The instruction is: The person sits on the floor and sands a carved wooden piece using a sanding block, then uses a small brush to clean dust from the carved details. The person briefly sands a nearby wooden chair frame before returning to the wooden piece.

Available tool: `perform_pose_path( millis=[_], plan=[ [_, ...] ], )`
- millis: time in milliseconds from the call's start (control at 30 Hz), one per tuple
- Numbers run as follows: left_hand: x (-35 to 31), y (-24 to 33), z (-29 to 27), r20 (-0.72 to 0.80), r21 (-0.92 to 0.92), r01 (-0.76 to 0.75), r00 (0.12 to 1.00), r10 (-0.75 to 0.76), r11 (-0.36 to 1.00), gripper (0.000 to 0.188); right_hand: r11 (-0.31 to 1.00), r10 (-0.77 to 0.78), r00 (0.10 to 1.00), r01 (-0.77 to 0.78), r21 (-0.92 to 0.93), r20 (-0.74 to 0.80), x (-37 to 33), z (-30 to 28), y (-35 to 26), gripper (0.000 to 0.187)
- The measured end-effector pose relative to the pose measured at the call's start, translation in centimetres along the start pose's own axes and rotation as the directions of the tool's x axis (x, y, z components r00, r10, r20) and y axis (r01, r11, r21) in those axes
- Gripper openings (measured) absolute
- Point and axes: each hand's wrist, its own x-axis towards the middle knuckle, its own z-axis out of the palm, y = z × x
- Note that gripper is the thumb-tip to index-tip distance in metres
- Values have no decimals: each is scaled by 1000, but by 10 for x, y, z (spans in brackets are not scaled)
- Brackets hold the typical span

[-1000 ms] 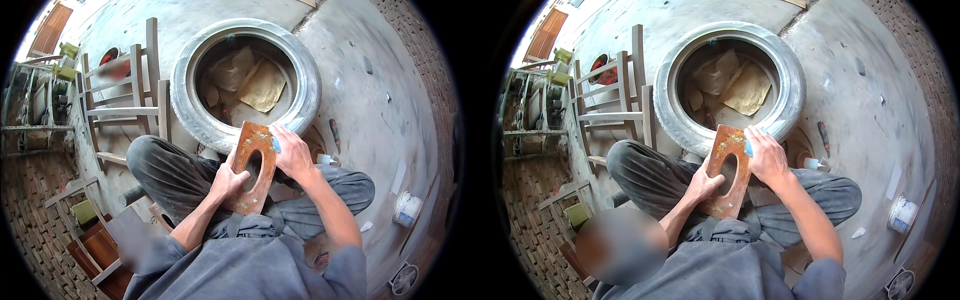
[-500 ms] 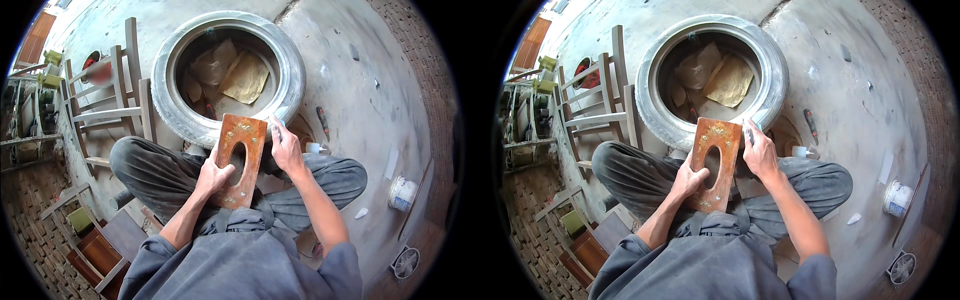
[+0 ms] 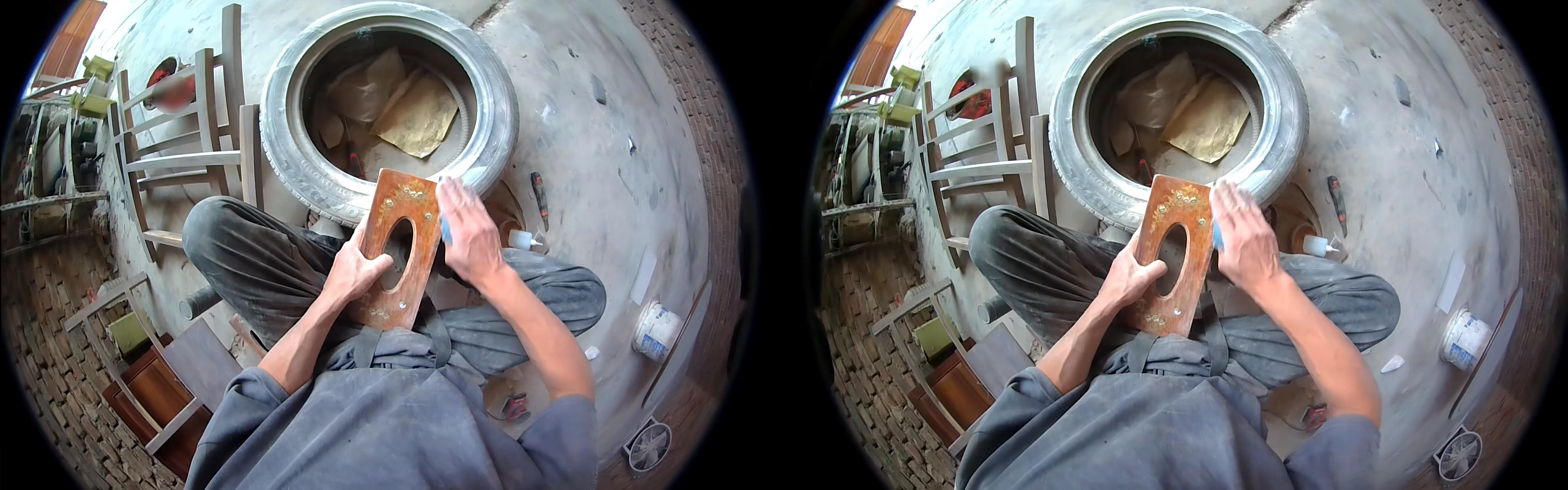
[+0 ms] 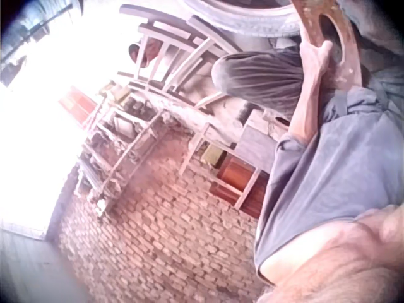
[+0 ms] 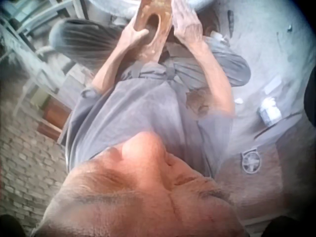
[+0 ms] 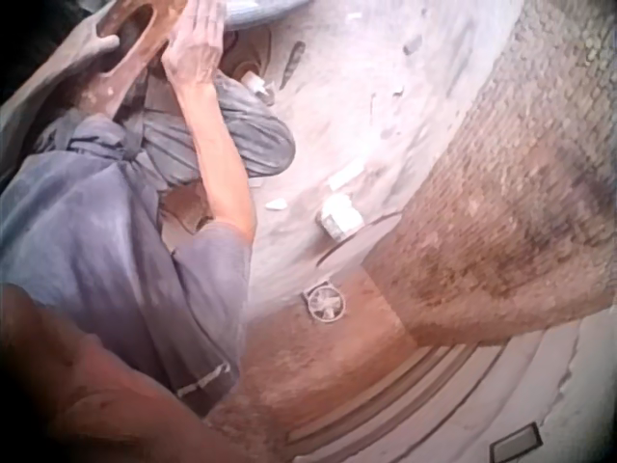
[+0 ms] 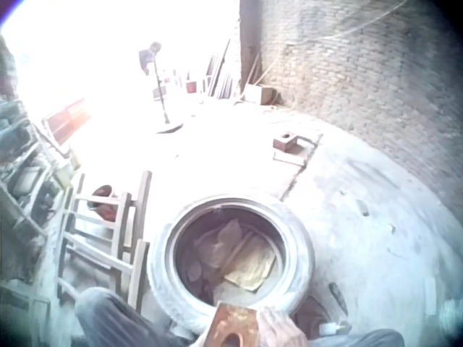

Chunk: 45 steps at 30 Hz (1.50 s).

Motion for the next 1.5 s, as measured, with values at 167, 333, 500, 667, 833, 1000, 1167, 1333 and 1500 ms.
perform_pose_path(
  millis=[167, 333, 500, 667, 833, 1000, 1167, 1333, 1500],
  plan=[
    [1, -3, -1, -2, -34, -20, 1000, 20, 999, 98, 983, -166, 983, 171, -67, 73, 2, -2, 14, 71],
    [2, -6, -2, 0, -6, -5, 1000, 5, 1000, 97, 960, -279, 953, 279, 22, 121, -18, -9, -5, 71],
    [1, 0, -6, 12, -60, -13, 1000, 14, 998, 96, 950, -283, 945, 299, -87, 163, 24, -21, 28, 69],
    [3, -5, -3, 6, -30, -58, 998, 58, 998, 95, 881, -459, 851, 473, 8, 254, -21, -21, -2, 69],
    [3, 1, -9, 19, -33, -23, 1000, 24, 999, 97, 929, -336, 915, 361, -79, 225, 18, -29, 24, 71],
    [2, 4, -9, 7, 6, 15, 1000, -15, 1000, 98, 895, -437, 870, 446, 16, 227, -8, -15, 7, 69],
    [0, 9, -9, 17, 22, 51, 999, -51, 998, 99, 947, -313, 938, 320, -23, 150, 17, -8, 15, 73],
    [2, 1, -8, -15, 36, -1, 1000, 1, 999, 100, 958, -281, 945, 287, -13, 166, 10, -17, 22, 71],
    [3, 2, -7, 6, 36, 15, 1000, -15, 999, 99, 943, -331, 924, 334, 17, 192, -18, -5, 22, 75]
  ],
)
